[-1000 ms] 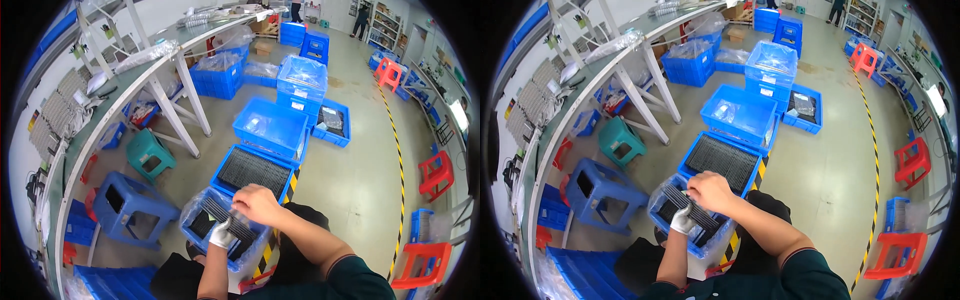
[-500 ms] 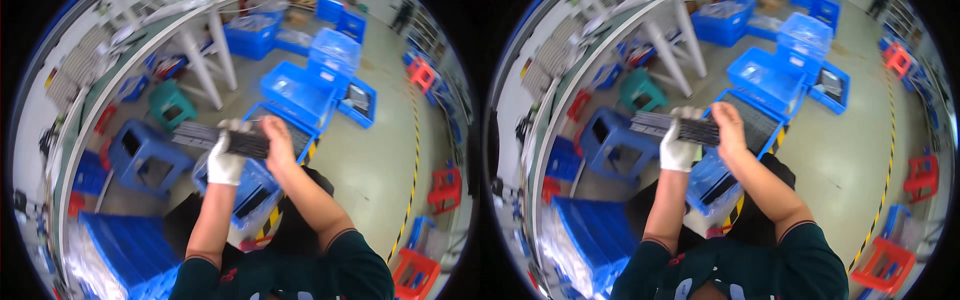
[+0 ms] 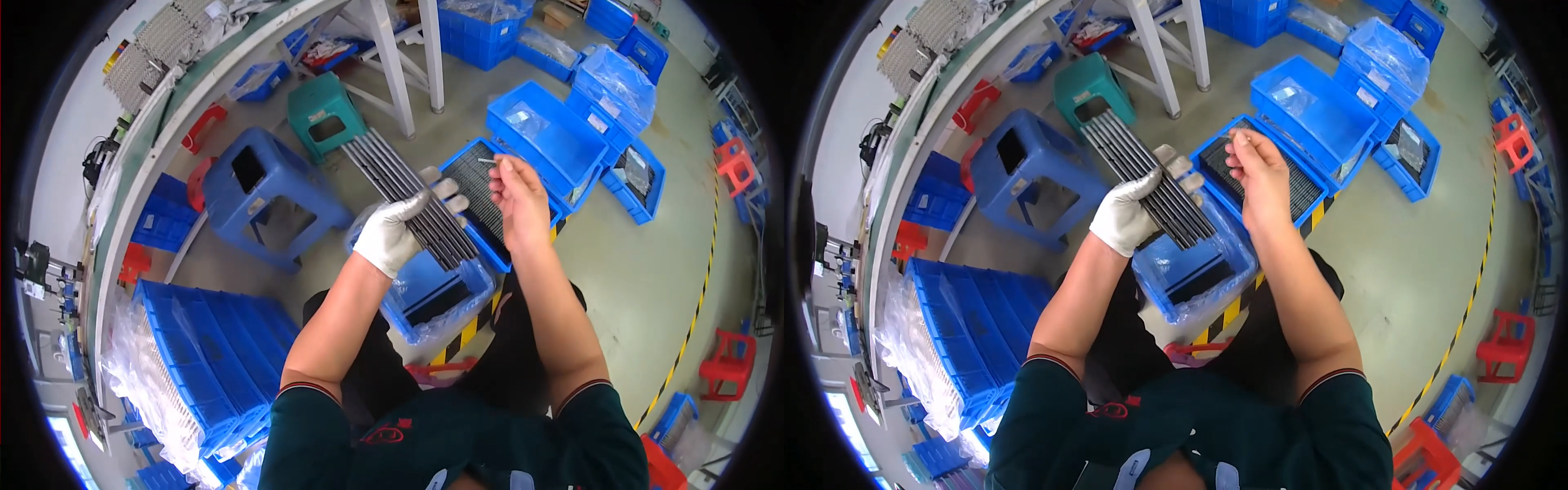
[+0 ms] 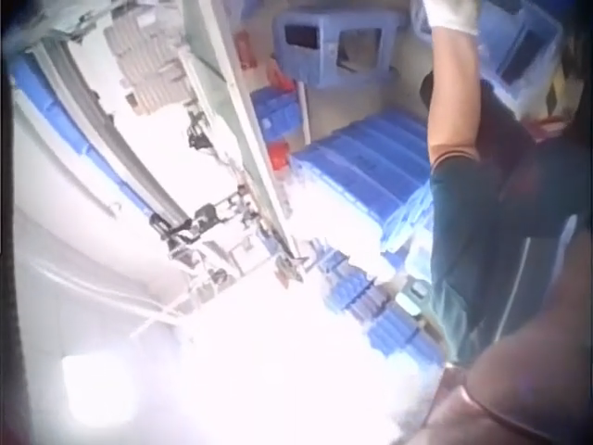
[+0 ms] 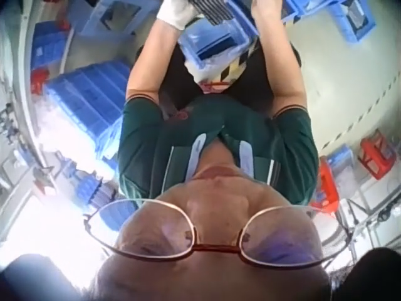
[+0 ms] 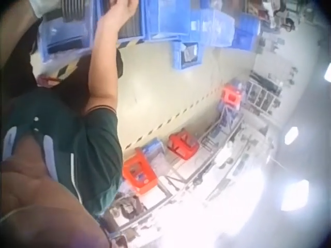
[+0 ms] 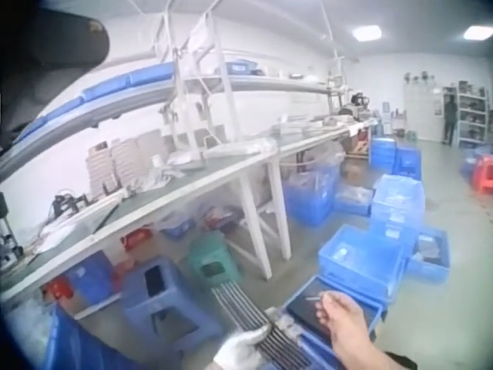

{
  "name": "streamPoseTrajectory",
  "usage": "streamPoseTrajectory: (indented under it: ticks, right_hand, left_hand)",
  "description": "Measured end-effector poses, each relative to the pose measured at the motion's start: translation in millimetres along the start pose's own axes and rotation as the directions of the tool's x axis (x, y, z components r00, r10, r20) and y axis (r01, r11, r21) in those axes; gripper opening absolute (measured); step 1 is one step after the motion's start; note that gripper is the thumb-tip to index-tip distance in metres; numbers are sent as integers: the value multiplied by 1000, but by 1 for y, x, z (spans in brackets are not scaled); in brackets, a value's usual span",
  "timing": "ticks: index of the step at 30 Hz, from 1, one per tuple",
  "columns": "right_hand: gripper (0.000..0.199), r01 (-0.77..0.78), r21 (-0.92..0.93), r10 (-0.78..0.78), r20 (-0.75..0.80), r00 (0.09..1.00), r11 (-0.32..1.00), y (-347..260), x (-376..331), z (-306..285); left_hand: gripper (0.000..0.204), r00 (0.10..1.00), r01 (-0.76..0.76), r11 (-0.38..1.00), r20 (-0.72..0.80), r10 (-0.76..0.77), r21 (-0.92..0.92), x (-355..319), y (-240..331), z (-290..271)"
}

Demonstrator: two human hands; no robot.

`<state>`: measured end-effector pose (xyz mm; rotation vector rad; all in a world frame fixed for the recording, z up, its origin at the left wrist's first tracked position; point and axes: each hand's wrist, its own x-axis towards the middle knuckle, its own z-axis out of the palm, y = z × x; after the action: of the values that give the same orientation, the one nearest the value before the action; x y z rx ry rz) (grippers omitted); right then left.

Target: Inspecting and sorting small metal rods into plastic crates in a manufacturing environment.

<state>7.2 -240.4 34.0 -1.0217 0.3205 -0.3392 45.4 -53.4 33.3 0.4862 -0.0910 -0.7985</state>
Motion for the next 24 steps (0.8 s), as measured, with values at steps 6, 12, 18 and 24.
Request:
streamPoseTrajectory:
  ticks: [6,12,18,24]
  right_hand:
    - [23,-55,-149,69,89,994,987,11,10,0]
    - [24,-189,-311,263,218,940,931,26,10,12]
    - [39,-295,-395,439,349,828,870,36,-2,25]
    - [46,-383,-397,533,400,746,834,35,-12,30]
  left_hand:
    - [56,965,258,966,-38,-259,-25,-29,-30,-24]
    - [53,910,410,907,-21,-413,-93,-47,-38,-34]
    - [52,897,441,890,58,-438,-113,-57,-37,-32]
    - [59,873,488,868,43,-486,-92,-60,-38,-31]
